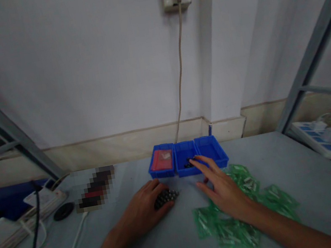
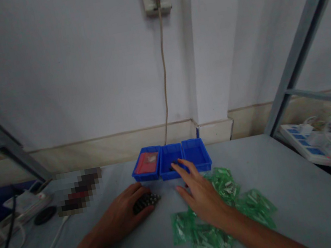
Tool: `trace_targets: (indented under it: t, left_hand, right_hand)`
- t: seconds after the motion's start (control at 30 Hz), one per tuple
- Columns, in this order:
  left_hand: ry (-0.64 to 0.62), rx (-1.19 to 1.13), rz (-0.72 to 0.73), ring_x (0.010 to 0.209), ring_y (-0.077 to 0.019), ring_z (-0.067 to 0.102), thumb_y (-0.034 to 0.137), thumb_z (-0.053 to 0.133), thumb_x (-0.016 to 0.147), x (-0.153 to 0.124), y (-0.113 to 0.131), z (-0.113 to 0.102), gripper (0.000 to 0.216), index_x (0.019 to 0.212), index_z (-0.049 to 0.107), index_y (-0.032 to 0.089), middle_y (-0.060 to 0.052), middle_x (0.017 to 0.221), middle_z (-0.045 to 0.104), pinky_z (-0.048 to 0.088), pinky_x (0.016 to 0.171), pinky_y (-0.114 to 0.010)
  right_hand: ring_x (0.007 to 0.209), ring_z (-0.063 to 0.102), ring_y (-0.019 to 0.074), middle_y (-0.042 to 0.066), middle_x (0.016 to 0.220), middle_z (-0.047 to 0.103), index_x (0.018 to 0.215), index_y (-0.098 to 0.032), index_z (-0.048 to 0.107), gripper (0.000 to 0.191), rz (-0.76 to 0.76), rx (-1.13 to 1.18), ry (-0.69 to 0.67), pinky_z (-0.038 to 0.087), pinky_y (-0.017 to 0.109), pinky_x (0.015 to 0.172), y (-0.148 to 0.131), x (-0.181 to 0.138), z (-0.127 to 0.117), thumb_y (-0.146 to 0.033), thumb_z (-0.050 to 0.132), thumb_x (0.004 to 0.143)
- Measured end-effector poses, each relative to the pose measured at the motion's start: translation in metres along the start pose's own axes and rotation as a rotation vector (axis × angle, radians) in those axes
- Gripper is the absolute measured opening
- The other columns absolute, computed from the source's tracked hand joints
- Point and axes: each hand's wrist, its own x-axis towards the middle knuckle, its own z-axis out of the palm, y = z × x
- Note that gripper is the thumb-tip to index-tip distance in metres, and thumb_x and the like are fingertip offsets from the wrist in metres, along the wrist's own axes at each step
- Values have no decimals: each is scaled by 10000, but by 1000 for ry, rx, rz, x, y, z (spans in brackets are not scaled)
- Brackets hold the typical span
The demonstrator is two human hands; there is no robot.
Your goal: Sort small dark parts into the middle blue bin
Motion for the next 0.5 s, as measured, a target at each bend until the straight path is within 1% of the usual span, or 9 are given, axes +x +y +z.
trace_targets:
  t: [0.03, 0.07, 0.1, 0.13, 0.2, 0.27, 0.4, 0.5]
  left_hand:
    - [-5, -7, -3, 1084, -282, 705, 465, 680, 1042, 0, 1, -1, 263, 1216, 694, 267, -80, 1216, 692, 576, 975, -438]
    - [-11, -15, -2, 1089, -280, 702, 454, 679, 1045, 0, 2, -1, 253, 1209, 692, 263, -80, 1215, 687, 576, 979, -435]
    - [-14, -23, 1, 1094, -278, 700, 445, 678, 1046, 0, 3, -2, 244, 1204, 691, 260, -80, 1215, 683, 576, 983, -432]
    - [-13, -31, 7, 1099, -277, 698, 435, 676, 1047, 1, 4, -2, 236, 1202, 692, 258, -80, 1214, 680, 575, 988, -430]
    - [-7, -42, 18, 1099, -274, 696, 418, 672, 1047, 1, 4, -1, 224, 1205, 695, 260, -78, 1209, 679, 575, 993, -426]
    - [6, -44, 26, 1107, -275, 694, 405, 677, 1042, 2, 4, 0, 231, 1226, 695, 266, -80, 1221, 677, 574, 1003, -426]
    - [16, -45, 33, 1145, -275, 685, 393, 675, 1043, 1, 2, 2, 229, 1238, 693, 275, -76, 1234, 673, 569, 1022, -420]
    - [7, -41, 29, 1100, -263, 693, 393, 655, 1057, 1, 4, 1, 211, 1223, 696, 269, -66, 1192, 677, 575, 993, -412]
  right_hand:
    - [1175, 696, 272, 140, 1666, 472, 1662, -339, 462, 586, -57, -41, -60, 568, 514, 1081, -4, -3, -1, -276, 594, 1094]
    - [1318, 634, 304, 120, 1613, 544, 1629, -333, 514, 538, -114, -70, -120, 495, 553, 1177, -7, -5, -2, -276, 595, 1100]
    - [1397, 580, 317, 103, 1576, 590, 1609, -337, 541, 515, -151, -91, -193, 443, 573, 1226, -11, -7, -2, -289, 610, 1101]
    - [1430, 549, 328, 97, 1579, 596, 1613, -341, 541, 531, -167, -107, -250, 432, 576, 1238, -13, -8, -2, -308, 639, 1091]
    - [1422, 540, 354, 95, 1583, 605, 1632, -346, 524, 575, -192, -148, -330, 448, 593, 1216, -17, -9, -1, -335, 670, 1076]
    - [1381, 555, 367, 100, 1574, 615, 1655, -350, 495, 606, -192, -179, -364, 473, 600, 1179, -20, -7, 0, -348, 670, 1076]
    - [1298, 583, 353, 118, 1482, 659, 1678, -355, 457, 623, -206, -218, -389, 512, 570, 1109, -23, -1, 2, -363, 651, 1085]
    - [1257, 595, 341, 105, 1422, 670, 1633, -380, 508, 572, -247, -251, -376, 526, 544, 1075, -24, 0, 3, -361, 658, 1082]
